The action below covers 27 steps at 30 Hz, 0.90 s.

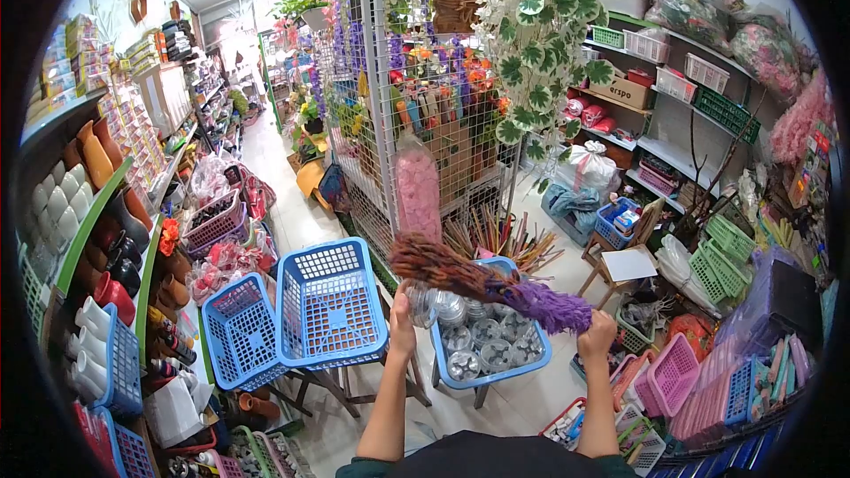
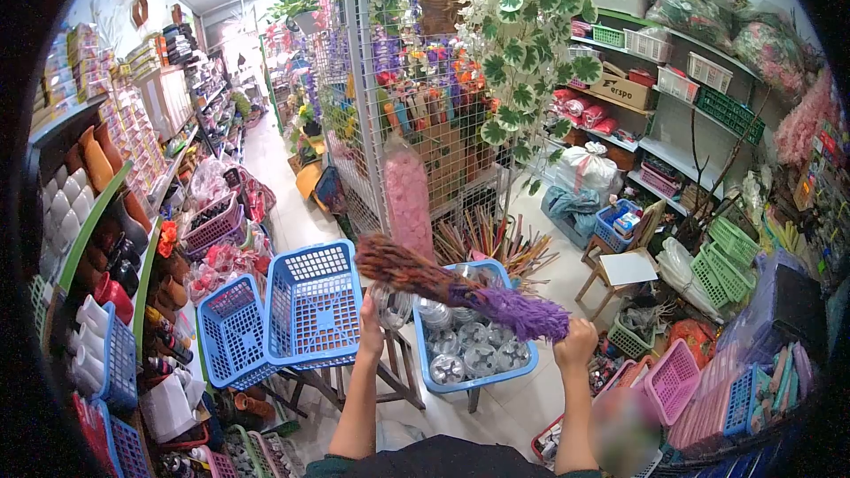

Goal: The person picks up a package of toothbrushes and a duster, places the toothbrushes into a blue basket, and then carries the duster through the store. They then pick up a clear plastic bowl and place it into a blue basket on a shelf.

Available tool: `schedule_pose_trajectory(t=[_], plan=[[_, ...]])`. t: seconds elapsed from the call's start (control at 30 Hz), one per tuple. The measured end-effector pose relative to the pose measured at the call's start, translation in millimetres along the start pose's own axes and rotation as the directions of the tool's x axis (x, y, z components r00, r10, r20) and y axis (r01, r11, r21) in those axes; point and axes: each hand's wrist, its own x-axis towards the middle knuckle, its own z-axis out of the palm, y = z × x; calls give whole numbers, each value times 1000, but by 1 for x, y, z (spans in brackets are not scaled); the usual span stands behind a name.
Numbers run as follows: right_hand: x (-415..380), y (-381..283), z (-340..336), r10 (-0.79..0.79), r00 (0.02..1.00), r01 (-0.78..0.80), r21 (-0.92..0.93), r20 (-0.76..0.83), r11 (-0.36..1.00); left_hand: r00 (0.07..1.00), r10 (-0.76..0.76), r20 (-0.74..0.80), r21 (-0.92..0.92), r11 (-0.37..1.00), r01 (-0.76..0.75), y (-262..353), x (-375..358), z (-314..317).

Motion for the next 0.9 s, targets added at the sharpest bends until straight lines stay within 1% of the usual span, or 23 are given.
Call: schedule_pose_trajectory(t=[0.03, 0.07, 0.1, 0.13, 0.2, 0.23, 0.27, 0.3, 0.33, 0.4, 0.47, 0.5, 0.53, 0.6, 0.63, 0.67, 0.73, 0.77, 0.8, 0.83, 0.87, 0.9], plan=[[-2, 4, 2, 1, 1000, -1, -2, -1, 1000, 1000, -1, 2, -1, 1000, 1, -29, 0, -13], [-6, 11, 6, -26, 999, 25, 16, 28, 1000, 1000, 11, 13, 69, 998, -11, -66, -1, -36], [-9, 18, 12, -55, 997, 53, 37, 57, 998, 1000, 22, 22, 140, 990, -25, -85, -1, -48], [-11, 24, 17, -58, 997, 56, 40, 56, 998, 1000, 25, 20, 141, 990, -27, -75, 2, -42], [-15, 33, 24, -16, 999, 15, 22, 37, 1000, 990, 87, 115, -45, 996, -82, -45, 8, -18], [-12, 29, 21, -16, 999, 15, 22, 36, 1000, 998, -65, 26, -117, 991, 68, 6, -1, 2], [-8, 20, 17, 29, 999, -29, 13, 26, 999, 998, -63, 26, -116, 991, 66, 9, -2, 2], [-6, 15, 14, 74, 997, -74, 6, 16, 997, 994, -98, 54, -142, 984, 104, 11, -3, 2], [-6, 15, 16, 75, 997, -75, 5, 16, 997, 988, -132, 84, -168, 975, 145, 10, -3, 2], [-8, 17, 20, 35, 999, -35, 44, 21, 998, 987, -137, 83, -171, 974, 150, 1, -2, 5], [-7, 18, 19, 48, 998, -51, 57, 42, 997, 993, -73, 95, -137, 987, 86, -5, -1, 6], [-6, 19, 20, 60, 996, -64, 71, 62, 995, 993, -72, 94, -137, 987, 85, 0, -1, 6], [-6, 23, 19, 60, 996, -65, 71, 61, 995, 990, -98, 105, -209, 971, 118, 6, -1, 4], [-4, 33, 17, 78, 996, -79, 5, 51, 997, 981, -146, 131, -348, 919, 184, 20, 0, 1], [0, 27, 10, 86, 995, -86, -11, 40, 996, 982, -169, 86, -393, 900, 190, 21, 1, 1], [3, 24, 10, 85, 996, -84, -12, 40, 996, 982, -169, 85, -395, 899, 189, 20, 3, 0], [6, 19, 7, 24, 999, -23, -29, 34, 999, 960, -249, 126, -354, 893, 278, 23, 7, 3], [7, 14, 7, 28, 999, -27, -32, 35, 999, 952, -272, 139, -315, 900, 303, 24, 4, 9], [10, 4, 8, 30, 999, -30, 7, 31, 1000, 926, -372, -57, -320, 886, 336, 9, -1, 15], [11, -1, 9, 31, 999, -32, 47, 26, 998, 923, -384, -3, -385, 853, 353, -12, -3, 12], [10, 4, 13, 31, 999, -32, 50, 26, 998, 919, -392, 50, -447, 814, 371, -25, -4, 9], [8, 14, 18, 26, 999, -27, 50, 21, 998, 919, -390, 48, -447, 815, 369, -16, -2, 9]])
